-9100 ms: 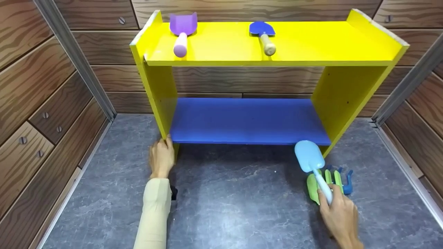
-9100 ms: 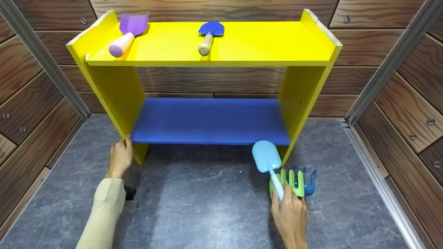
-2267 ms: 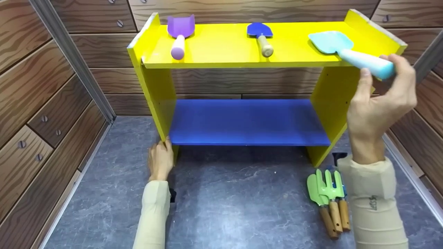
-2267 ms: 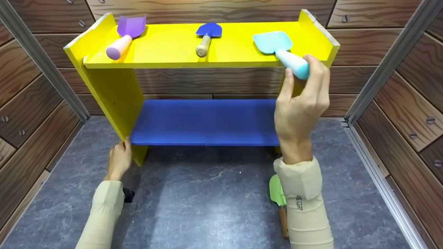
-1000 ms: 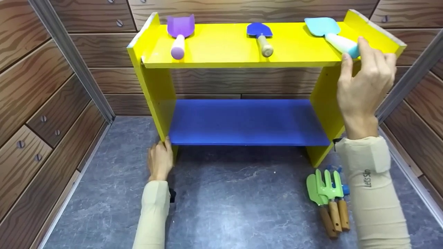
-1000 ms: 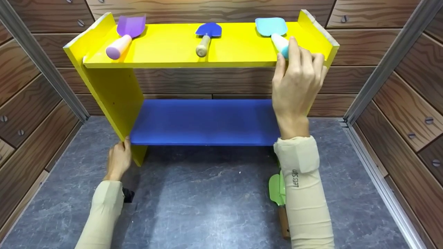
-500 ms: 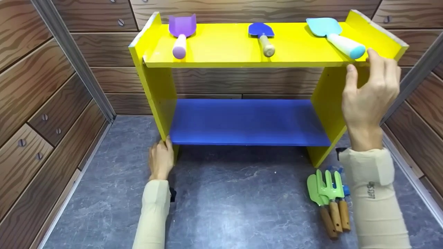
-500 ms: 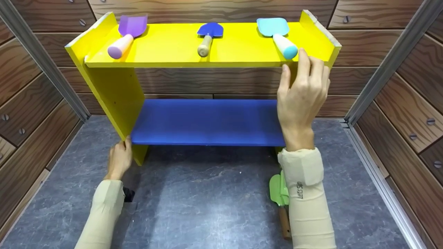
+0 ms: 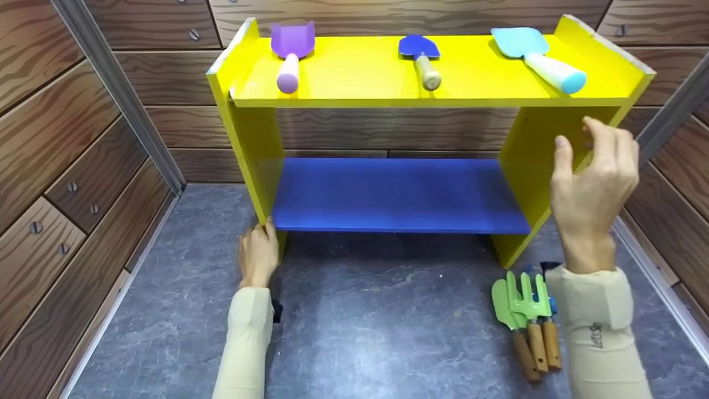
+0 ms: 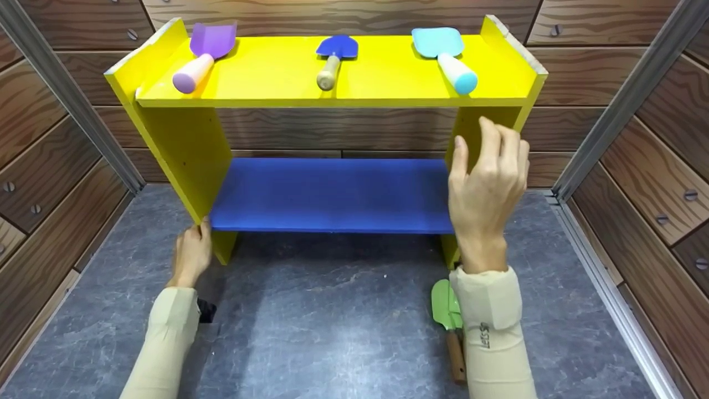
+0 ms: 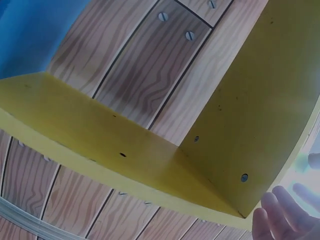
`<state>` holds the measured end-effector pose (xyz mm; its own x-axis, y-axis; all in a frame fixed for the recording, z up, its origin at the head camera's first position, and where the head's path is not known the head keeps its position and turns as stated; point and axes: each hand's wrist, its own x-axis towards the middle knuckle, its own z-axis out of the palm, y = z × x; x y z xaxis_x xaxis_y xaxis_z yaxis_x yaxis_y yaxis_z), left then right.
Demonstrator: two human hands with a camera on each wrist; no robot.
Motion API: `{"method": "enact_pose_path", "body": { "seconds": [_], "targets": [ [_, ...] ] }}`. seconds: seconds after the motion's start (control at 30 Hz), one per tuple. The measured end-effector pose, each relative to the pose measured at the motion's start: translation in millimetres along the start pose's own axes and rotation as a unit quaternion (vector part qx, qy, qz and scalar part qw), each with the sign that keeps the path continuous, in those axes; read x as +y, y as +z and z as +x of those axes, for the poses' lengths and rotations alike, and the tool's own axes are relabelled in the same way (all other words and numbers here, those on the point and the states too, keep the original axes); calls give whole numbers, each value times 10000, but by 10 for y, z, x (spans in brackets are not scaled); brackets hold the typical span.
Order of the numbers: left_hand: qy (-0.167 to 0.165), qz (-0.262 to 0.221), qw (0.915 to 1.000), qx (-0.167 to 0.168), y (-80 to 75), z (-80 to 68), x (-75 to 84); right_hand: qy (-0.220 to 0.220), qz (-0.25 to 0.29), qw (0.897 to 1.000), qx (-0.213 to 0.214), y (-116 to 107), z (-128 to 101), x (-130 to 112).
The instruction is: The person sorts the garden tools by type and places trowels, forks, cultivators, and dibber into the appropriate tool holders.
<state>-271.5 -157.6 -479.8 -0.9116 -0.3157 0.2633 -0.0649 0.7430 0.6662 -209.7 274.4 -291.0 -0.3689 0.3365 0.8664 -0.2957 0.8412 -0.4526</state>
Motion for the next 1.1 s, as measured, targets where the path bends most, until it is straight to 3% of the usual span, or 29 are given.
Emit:
{"method": "enact_pose_path", "body": {
  "seconds": [0.2,0.5,0.7,0.9,1.1],
  "targets": [
    [-28,-14,10000,27,10,-1,2,163,-13,9998,-102,-39,-137,22],
    [-158,-85,9997,-165,-2,-1,14,75,-177,9994,-296,-111,-360,161],
    [-96,-45,9998,-149,-8,6,8,-4,-245,9992,-302,-152,-486,240],
    [-84,-21,9999,-129,0,2,-1,-184,-387,9974,-571,-224,-603,330],
    [-5,-23,10000,-54,-3,13,0,-44,-381,9976,-580,-246,-706,369]
  ]
}}
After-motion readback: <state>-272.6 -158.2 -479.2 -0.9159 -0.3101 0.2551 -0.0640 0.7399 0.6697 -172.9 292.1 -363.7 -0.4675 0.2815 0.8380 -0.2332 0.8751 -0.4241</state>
